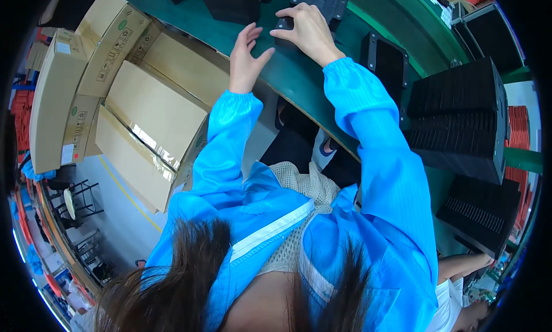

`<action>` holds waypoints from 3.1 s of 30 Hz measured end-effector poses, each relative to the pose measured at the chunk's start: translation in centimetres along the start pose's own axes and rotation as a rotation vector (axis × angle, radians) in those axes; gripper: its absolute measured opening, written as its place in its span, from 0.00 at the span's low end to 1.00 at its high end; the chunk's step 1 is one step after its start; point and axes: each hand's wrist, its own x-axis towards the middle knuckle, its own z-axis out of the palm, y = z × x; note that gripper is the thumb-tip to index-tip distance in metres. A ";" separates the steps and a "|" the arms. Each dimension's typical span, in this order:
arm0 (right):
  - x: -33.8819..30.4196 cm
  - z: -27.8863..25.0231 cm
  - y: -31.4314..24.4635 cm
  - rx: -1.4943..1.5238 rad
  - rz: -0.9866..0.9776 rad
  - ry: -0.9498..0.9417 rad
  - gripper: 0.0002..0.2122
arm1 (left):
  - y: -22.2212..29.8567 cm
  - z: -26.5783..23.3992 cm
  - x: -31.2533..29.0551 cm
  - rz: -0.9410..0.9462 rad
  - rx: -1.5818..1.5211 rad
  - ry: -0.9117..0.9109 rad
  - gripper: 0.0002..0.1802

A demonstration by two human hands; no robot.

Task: Assembling small electronic components into black plastic housings on a production line.

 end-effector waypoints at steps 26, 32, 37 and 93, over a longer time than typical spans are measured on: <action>1.1 -10.4 -0.9 1.098 0.251 0.314 0.21 | -1.2 0.6 4.5 -0.058 -0.248 -0.421 0.43; 7.2 -14.8 -5.6 0.875 -0.029 0.312 0.20 | -1.1 0.5 4.7 -0.081 -0.226 -0.407 0.42; 16.8 -14.3 -7.3 0.423 -0.626 0.234 0.22 | -0.5 0.4 5.5 -0.069 -0.205 -0.448 0.40; 3.2 -2.7 4.2 0.628 0.679 0.013 0.22 | -0.2 1.3 4.8 0.024 0.013 -0.443 0.30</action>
